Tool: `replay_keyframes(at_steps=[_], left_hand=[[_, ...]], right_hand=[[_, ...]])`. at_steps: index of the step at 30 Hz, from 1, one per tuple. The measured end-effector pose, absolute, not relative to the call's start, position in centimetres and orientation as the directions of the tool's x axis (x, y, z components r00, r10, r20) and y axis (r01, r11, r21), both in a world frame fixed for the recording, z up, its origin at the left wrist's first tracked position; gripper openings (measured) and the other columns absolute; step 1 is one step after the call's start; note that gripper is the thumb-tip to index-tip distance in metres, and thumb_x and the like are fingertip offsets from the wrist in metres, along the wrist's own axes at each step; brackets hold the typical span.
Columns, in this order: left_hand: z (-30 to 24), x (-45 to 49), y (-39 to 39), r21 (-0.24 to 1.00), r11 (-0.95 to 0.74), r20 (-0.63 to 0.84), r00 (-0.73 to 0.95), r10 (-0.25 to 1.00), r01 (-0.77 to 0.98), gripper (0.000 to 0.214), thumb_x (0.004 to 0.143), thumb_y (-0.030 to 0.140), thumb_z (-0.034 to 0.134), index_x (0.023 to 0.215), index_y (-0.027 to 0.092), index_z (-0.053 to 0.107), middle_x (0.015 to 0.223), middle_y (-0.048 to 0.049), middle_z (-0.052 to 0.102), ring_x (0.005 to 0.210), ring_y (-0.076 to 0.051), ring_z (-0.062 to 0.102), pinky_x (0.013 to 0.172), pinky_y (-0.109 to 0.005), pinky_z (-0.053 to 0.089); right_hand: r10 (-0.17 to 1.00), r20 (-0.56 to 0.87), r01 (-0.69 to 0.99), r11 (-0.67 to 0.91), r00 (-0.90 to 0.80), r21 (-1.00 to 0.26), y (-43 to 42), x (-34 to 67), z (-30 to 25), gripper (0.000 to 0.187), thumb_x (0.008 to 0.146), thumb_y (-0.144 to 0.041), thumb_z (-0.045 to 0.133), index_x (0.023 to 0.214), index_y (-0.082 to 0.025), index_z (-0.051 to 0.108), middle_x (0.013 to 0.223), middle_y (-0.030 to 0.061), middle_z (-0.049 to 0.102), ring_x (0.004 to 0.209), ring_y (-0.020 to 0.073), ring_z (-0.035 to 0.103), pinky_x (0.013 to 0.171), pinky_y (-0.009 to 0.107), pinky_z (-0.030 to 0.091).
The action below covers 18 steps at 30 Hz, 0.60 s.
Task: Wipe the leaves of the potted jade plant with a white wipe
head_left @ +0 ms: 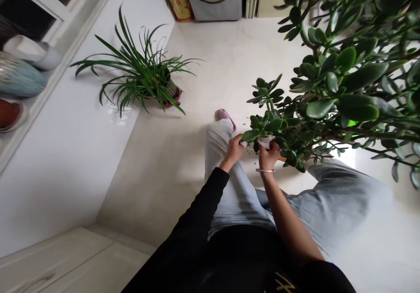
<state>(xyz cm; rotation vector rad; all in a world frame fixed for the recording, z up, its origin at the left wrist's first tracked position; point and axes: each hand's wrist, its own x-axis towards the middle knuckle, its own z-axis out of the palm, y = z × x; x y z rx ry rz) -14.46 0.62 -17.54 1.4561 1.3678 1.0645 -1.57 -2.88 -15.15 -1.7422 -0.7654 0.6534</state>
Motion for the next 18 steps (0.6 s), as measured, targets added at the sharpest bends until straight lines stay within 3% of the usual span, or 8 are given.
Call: replay_keyframes(at_steps=[8,13,18], left_hand=[[-17.5,-14.0,0.4,0.965,0.008,-0.016,0.028,0.999,0.261,0.025,0.077,0.001,0.063,0.093,0.015,0.076,0.083,-0.0025,0.076,0.076,-0.014,0.067,0.076,-0.022,0.053],[-17.0,-13.9,0.5,0.972,0.036,-0.036,-0.002,0.999,0.233,0.032,0.078,-0.002,0.059,0.094,0.016,0.078,0.085,-0.0025,0.078,0.080,-0.016,0.070,0.082,-0.026,0.055],[-16.4,-14.2,0.2,0.983,0.088,-0.084,-0.037,0.996,0.159,0.025,0.080,0.002,0.065,0.093,0.017,0.079,0.090,-0.0035,0.080,0.089,-0.018,0.073,0.089,-0.028,0.056]], right_hand=[[0.789,0.000,0.349,-0.271,0.615,-0.897,-3.1,-0.3,-16.1,0.032,0.079,-0.048,0.058,0.087,-0.019,0.067,0.093,0.0164,0.077,0.094,0.0328,0.071,0.090,0.045,0.054],[0.771,-0.009,0.374,-0.319,0.637,-0.871,-3.1,0.0,-16.7,0.031,0.086,-0.044,0.047,0.078,-0.019,0.064,0.085,0.0202,0.074,0.094,0.0365,0.072,0.088,0.048,0.054],[0.769,0.001,0.352,-0.292,0.639,-0.890,-3.0,0.0,-16.5,0.033,0.084,-0.043,0.050,0.087,-0.017,0.070,0.093,0.0205,0.077,0.100,0.0373,0.073,0.092,0.049,0.055]])
